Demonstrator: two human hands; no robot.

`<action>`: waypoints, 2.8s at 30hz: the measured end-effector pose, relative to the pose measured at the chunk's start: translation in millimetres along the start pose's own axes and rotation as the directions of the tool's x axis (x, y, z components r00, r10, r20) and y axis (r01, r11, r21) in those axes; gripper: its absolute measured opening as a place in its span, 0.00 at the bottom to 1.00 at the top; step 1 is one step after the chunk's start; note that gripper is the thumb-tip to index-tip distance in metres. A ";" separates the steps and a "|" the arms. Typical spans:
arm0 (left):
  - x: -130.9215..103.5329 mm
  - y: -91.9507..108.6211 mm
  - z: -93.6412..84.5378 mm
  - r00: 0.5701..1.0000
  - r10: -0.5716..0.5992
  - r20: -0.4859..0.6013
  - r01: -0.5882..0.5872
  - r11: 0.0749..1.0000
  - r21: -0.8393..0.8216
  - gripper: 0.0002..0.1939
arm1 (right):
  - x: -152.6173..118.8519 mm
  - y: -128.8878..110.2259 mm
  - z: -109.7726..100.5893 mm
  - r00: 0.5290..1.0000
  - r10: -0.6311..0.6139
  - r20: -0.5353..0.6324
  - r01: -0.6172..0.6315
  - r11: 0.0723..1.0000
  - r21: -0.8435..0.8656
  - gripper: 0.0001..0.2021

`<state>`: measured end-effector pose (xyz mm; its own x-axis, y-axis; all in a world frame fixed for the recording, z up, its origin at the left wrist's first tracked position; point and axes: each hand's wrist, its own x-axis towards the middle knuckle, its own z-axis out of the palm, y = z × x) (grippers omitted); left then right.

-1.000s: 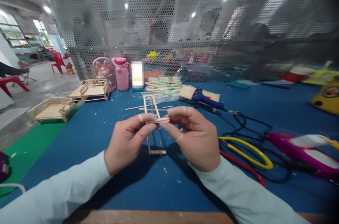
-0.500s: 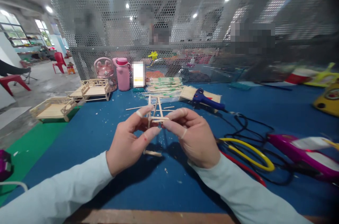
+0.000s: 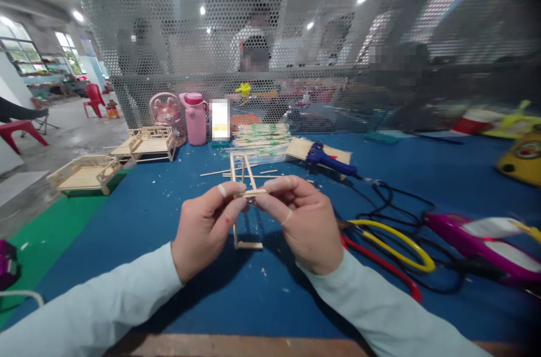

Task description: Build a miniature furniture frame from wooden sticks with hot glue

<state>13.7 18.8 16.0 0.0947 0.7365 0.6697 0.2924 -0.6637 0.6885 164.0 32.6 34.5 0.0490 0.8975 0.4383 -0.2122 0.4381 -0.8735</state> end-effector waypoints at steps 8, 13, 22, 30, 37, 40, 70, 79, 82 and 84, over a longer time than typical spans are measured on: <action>0.0 0.2 -0.1 1.000 0.016 -0.023 -0.014 0.998 0.061 0.08 | -1.6 -2.4 2.0 0.999 -0.017 -0.031 0.016 0.999 -0.037 0.12; 0.5 1.3 -0.4 1.000 0.020 -0.019 -0.019 0.998 0.060 0.08 | -1.8 -2.3 0.6 1.000 0.004 -0.030 -0.006 0.999 -0.041 0.11; 0.0 1.8 -0.8 1.000 0.000 -0.013 0.001 0.998 0.059 0.07 | -1.9 -3.3 1.3 0.999 0.045 -0.031 -0.046 0.999 -0.017 0.10; 1.9 4.1 -2.1 0.999 0.028 0.016 -0.029 0.994 0.107 0.06 | -1.9 -3.7 1.6 0.997 0.056 -0.044 -0.055 0.998 0.031 0.11; 6.6 7.1 -2.6 0.990 0.135 -0.032 -0.128 0.977 0.169 0.02 | -2.2 -4.3 2.3 0.998 0.059 -0.034 -0.059 0.998 0.004 0.12; 6.7 7.5 -5.6 0.987 0.158 0.009 -0.156 0.963 0.220 0.03 | -2.2 -3.8 1.8 0.998 0.056 -0.038 -0.057 0.998 -0.007 0.12; -8.9 5.3 -8.6 0.830 0.558 -0.008 -0.539 0.806 0.244 0.31 | -57.4 -24.7 -16.4 0.979 0.205 0.002 -0.203 0.972 0.118 0.12; -24.6 42.4 1.0 0.906 0.402 0.137 -0.391 0.915 -0.100 0.15 | -76.9 -32.2 0.4 0.884 0.393 0.252 -0.432 0.894 0.123 0.15; -21.9 45.6 0.4 0.915 0.379 0.141 -0.355 0.920 -0.169 0.14 | -67.1 -29.9 -10.7 0.861 0.345 0.374 -0.360 0.932 -0.031 0.12; -20.3 39.8 -0.9 0.932 0.352 0.083 -0.337 0.929 -0.155 0.13 | -48.9 -30.9 -28.0 0.857 0.308 0.413 -0.228 0.945 -0.233 0.11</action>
<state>22.6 -22.7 30.0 0.2703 0.4641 0.8435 0.0924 -0.8846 0.4570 195.4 -23.4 34.2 -0.4265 0.8835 0.1938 0.0161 0.2217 -0.9750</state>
